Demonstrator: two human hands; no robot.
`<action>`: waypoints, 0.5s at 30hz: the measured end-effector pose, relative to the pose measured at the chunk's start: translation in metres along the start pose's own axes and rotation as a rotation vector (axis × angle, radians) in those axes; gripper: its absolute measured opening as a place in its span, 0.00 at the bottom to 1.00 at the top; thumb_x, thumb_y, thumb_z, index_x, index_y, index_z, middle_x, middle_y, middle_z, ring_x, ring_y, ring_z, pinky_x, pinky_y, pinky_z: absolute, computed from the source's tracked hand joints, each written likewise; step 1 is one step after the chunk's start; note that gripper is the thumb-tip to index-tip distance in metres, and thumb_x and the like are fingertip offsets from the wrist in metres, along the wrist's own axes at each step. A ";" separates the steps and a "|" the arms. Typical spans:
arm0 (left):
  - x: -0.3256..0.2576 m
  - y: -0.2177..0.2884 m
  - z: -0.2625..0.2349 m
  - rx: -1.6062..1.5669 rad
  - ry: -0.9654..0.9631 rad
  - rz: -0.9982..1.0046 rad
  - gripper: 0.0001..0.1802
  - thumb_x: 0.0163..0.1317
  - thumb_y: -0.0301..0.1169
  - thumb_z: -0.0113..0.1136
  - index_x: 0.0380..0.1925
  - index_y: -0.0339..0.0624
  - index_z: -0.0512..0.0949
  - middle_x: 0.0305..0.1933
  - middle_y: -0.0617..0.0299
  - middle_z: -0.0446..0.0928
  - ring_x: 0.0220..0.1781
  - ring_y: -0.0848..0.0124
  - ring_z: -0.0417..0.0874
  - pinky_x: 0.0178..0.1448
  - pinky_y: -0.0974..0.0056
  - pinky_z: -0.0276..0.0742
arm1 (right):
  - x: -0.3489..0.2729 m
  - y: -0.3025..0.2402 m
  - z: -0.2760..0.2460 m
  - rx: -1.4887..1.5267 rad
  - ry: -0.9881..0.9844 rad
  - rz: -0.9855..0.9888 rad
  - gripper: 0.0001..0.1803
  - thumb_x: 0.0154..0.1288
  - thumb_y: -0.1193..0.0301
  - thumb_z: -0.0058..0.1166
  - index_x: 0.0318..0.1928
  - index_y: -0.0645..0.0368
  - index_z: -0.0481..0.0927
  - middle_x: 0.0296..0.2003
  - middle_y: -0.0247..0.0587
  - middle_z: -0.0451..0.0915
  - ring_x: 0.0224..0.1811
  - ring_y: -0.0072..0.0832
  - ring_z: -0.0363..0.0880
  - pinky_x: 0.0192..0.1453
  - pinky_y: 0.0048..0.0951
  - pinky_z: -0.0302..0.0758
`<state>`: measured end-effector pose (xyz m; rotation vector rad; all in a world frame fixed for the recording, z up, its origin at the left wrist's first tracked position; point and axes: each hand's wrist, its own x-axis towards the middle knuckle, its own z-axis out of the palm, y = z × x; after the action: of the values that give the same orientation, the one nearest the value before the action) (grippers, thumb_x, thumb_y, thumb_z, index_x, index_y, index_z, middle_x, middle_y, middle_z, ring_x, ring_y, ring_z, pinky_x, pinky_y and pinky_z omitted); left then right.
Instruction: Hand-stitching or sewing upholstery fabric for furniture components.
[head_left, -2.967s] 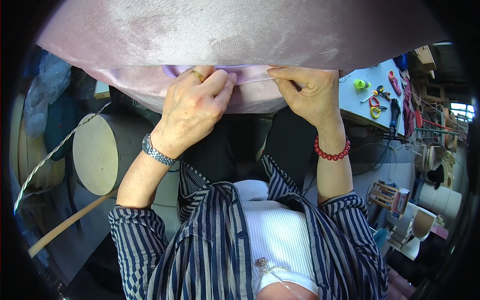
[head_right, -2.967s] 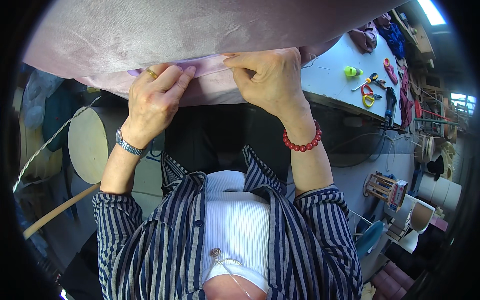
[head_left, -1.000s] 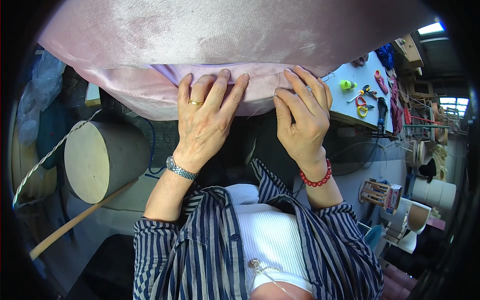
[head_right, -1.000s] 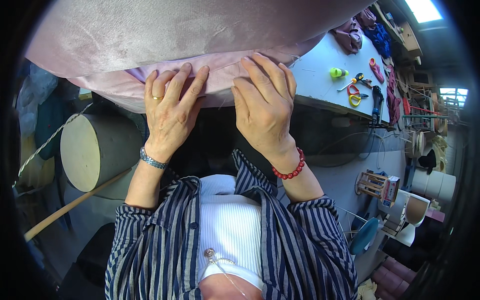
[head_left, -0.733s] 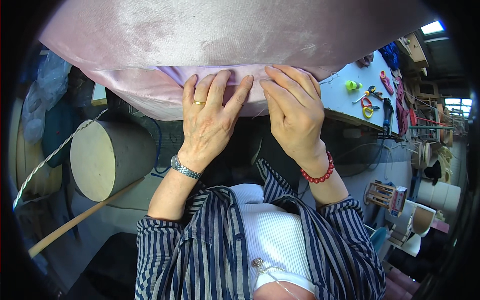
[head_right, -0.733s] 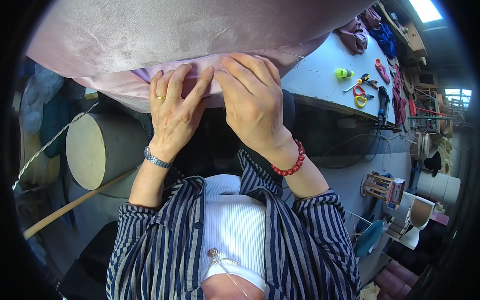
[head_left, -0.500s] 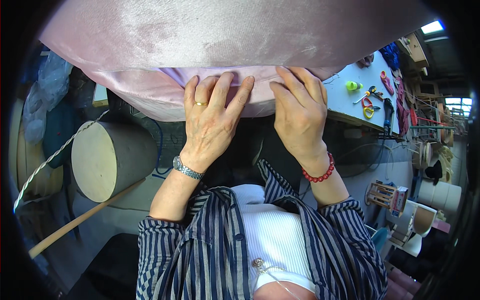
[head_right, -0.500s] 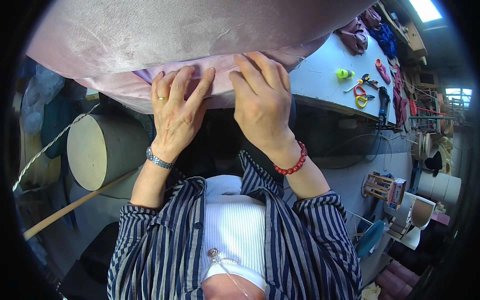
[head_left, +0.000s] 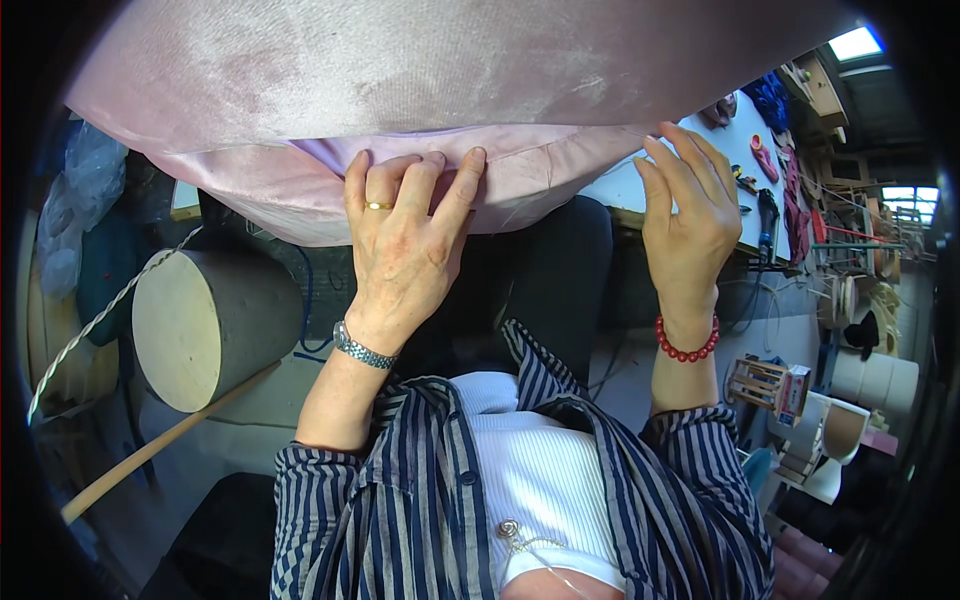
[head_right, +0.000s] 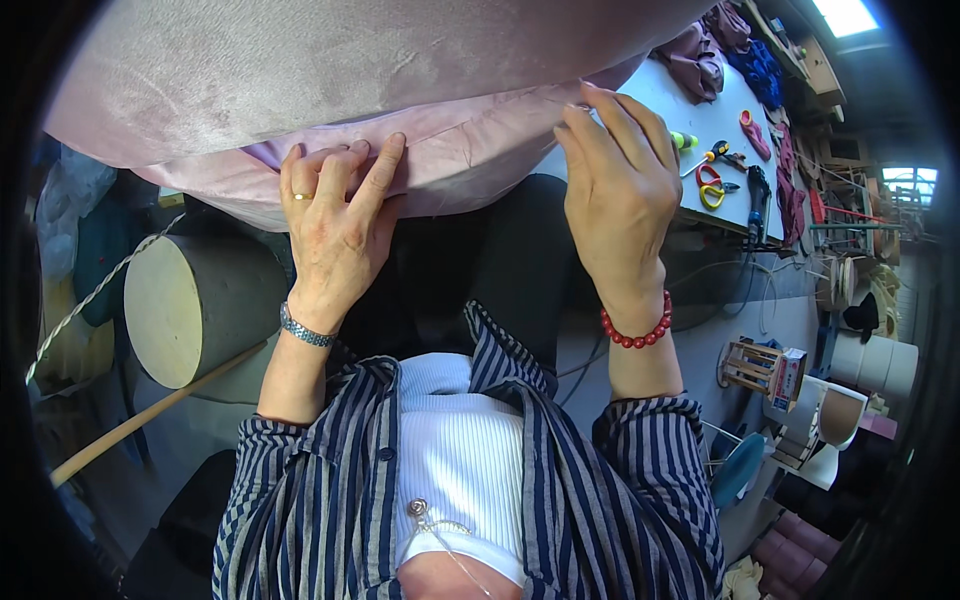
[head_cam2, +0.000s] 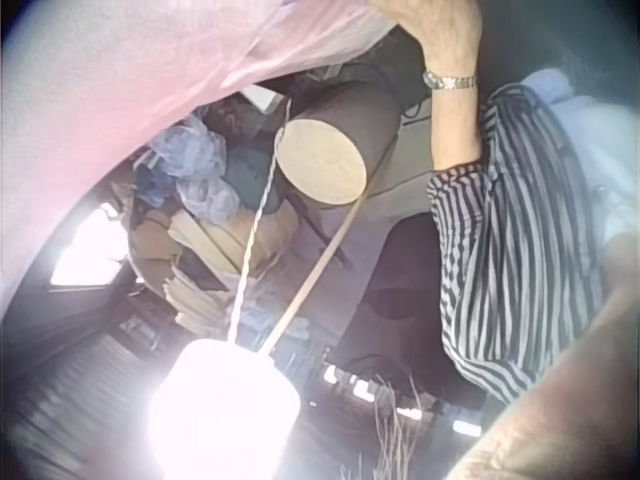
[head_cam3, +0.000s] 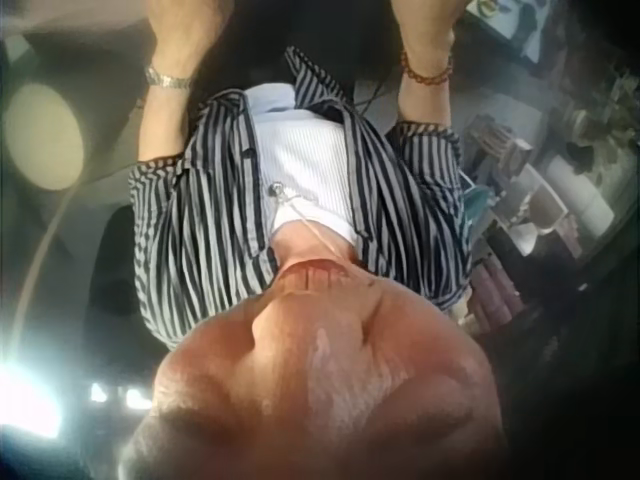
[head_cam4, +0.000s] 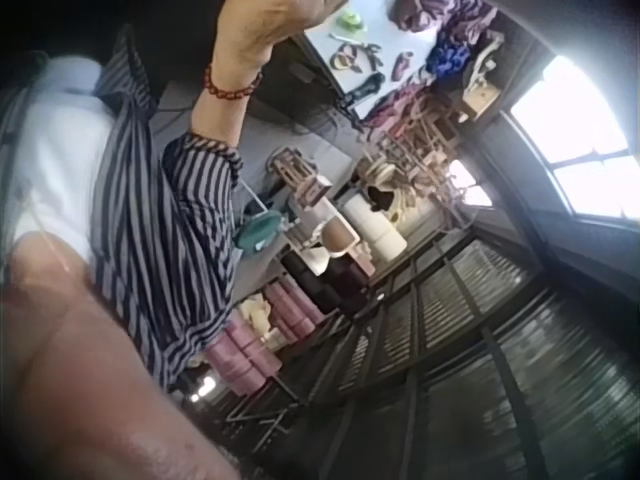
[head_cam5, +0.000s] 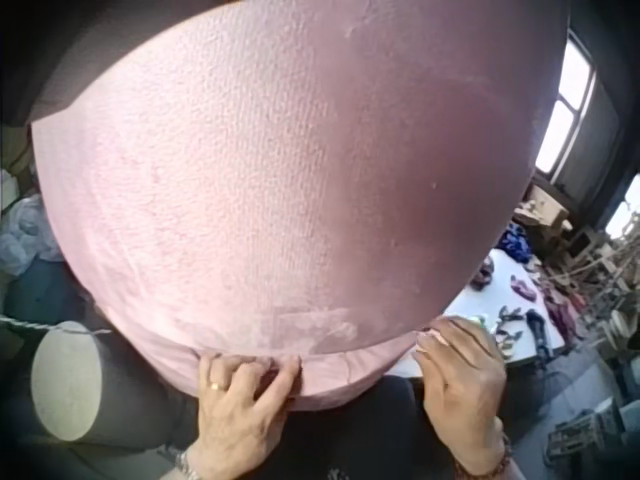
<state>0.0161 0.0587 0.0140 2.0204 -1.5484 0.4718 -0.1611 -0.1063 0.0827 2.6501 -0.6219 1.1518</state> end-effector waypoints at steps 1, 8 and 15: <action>0.000 0.000 0.000 -0.009 0.001 -0.016 0.41 0.42 0.28 0.75 0.63 0.62 0.77 0.51 0.62 0.74 0.54 0.60 0.73 0.70 0.44 0.63 | 0.004 0.004 -0.001 -0.028 -0.065 -0.011 0.09 0.57 0.80 0.67 0.40 0.64 0.87 0.45 0.45 0.86 0.51 0.40 0.83 0.54 0.35 0.80; 0.005 0.007 -0.001 -0.018 0.027 -0.060 0.43 0.39 0.34 0.79 0.62 0.64 0.78 0.44 0.62 0.73 0.49 0.61 0.73 0.68 0.50 0.67 | 0.023 0.008 -0.006 -0.102 -0.164 -0.138 0.08 0.55 0.79 0.68 0.37 0.65 0.87 0.35 0.43 0.82 0.40 0.38 0.82 0.41 0.34 0.79; 0.005 0.004 0.002 -0.019 0.028 -0.059 0.43 0.39 0.33 0.78 0.62 0.64 0.78 0.42 0.63 0.74 0.46 0.62 0.74 0.57 0.58 0.72 | -0.008 -0.051 0.009 0.244 -0.285 -0.155 0.19 0.59 0.73 0.63 0.51 0.60 0.81 0.23 0.37 0.72 0.25 0.31 0.77 0.29 0.32 0.74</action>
<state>0.0136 0.0526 0.0159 2.0307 -1.4667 0.4593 -0.1369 -0.0613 0.0703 3.0386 -0.3262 0.8639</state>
